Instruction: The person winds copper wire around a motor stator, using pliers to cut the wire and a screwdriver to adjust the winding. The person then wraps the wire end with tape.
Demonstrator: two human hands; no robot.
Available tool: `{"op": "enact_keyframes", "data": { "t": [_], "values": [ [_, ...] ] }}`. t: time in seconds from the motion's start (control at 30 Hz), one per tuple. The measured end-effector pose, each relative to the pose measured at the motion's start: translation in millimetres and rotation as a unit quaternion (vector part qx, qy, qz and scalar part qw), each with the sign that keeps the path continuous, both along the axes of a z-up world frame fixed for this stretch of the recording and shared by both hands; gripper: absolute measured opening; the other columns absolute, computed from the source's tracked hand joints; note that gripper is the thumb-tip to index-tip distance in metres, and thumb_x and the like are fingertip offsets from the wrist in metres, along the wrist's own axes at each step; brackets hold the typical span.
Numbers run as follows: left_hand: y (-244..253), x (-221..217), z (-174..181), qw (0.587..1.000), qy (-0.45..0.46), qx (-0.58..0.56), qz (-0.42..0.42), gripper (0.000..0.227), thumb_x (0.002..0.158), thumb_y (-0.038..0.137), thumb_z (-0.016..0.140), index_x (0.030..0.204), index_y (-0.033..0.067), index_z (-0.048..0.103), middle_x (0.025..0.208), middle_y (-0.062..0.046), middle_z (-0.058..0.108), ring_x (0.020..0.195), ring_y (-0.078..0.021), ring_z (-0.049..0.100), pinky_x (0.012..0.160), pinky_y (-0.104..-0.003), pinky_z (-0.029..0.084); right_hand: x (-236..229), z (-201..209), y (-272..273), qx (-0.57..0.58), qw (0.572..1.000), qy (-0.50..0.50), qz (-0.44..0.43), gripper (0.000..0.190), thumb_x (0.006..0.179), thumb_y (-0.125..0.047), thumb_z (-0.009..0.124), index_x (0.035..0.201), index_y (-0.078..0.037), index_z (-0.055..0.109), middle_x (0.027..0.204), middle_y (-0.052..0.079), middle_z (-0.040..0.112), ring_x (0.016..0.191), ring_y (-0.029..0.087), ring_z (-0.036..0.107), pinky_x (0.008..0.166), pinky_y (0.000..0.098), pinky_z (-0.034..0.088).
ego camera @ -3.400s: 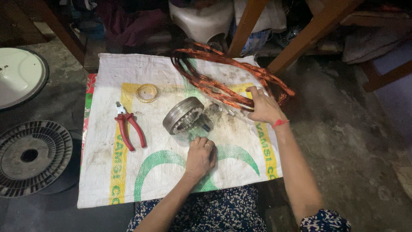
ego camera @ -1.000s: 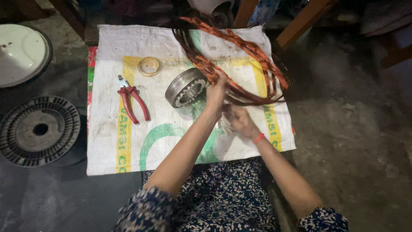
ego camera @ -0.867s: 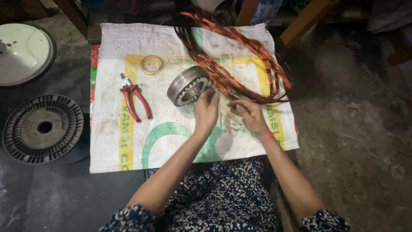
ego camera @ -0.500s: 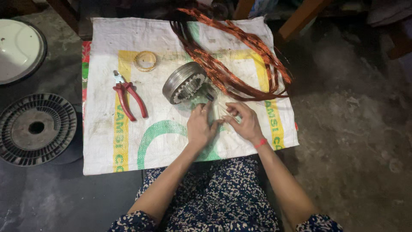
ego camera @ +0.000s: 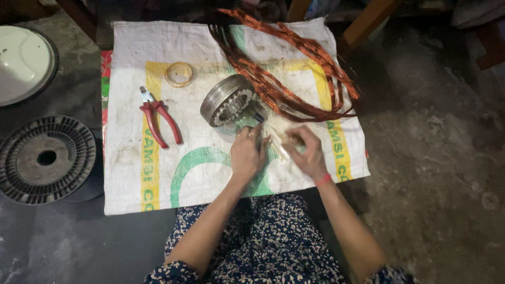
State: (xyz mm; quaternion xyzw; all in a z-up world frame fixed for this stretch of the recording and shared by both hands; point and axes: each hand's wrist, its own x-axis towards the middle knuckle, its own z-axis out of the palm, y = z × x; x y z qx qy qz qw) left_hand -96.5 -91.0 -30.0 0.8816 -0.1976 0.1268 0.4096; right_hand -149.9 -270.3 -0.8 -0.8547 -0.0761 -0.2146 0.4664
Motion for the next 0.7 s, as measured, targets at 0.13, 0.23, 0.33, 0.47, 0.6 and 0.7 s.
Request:
{"op": "enact_keyframes", "data": {
  "t": [0.13,0.23,0.33,0.47,0.6,0.7],
  "values": [
    [0,2,6,0.999,0.029,0.027,-0.015,0.044,0.092,0.024,0.068,0.13,0.0027,0.064,0.105,-0.02,0.061,0.095,-0.039,0.062,0.079,-0.049,0.052,-47,20,12,-0.167,0.984,0.051,-0.019,0.051,0.069,-0.036,0.092,0.101,-0.005,0.067,0.089,0.01,0.065,0.077,0.024,0.066,0.069,0.0354,0.054],
    [0,1,8,0.999,0.028,0.027,-0.014,0.042,0.091,0.025,0.068,0.126,0.0021,0.064,0.104,-0.019,0.062,0.094,-0.0389,0.062,0.08,-0.049,0.052,-56,25,15,-0.201,0.976,0.079,-0.012,0.044,0.069,-0.032,0.089,0.098,-0.004,0.071,0.089,0.01,0.068,0.076,0.027,0.068,0.067,0.0378,0.053],
    [0,2,9,1.0,0.005,0.02,-0.014,0.039,0.089,0.026,0.07,0.12,0.0017,0.066,0.103,-0.019,0.061,0.096,-0.0394,0.062,0.082,-0.049,0.052,-50,19,12,-0.187,0.979,0.083,0.004,0.028,0.08,-0.025,0.083,0.097,-0.005,0.073,0.089,0.009,0.07,0.077,0.027,0.069,0.067,0.0373,0.054],
    [3,2,9,0.999,0.017,-0.015,-0.028,0.034,0.087,0.025,0.074,0.114,0.005,0.067,0.103,-0.018,0.065,0.096,-0.0371,0.064,0.082,-0.047,0.053,-34,9,5,-0.21,0.976,0.057,0.023,0.018,0.085,-0.019,0.08,0.093,-0.004,0.073,0.088,0.01,0.069,0.08,0.029,0.069,0.069,0.0379,0.054],
    [5,3,-1,0.991,0.077,-0.106,-0.03,0.034,0.083,0.017,0.08,0.113,0.0077,0.068,0.094,-0.011,0.073,0.084,-0.0273,0.071,0.075,-0.038,0.057,-17,5,3,-0.116,0.989,0.097,-0.005,0.018,0.088,-0.017,0.08,0.096,-0.003,0.072,0.087,0.01,0.07,0.071,0.017,0.07,0.06,0.0309,0.056],
    [3,9,-11,0.97,0.153,-0.19,-0.008,0.044,0.078,0.012,0.083,0.119,0.0062,0.067,0.084,-0.009,0.074,0.069,-0.0196,0.071,0.065,-0.032,0.057,-4,-2,9,-0.023,0.994,0.074,-0.076,0.02,0.083,-0.014,0.085,0.093,-0.001,0.073,0.075,0.008,0.071,0.065,0.011,0.063,0.057,0.0278,0.05]
  ]
}}
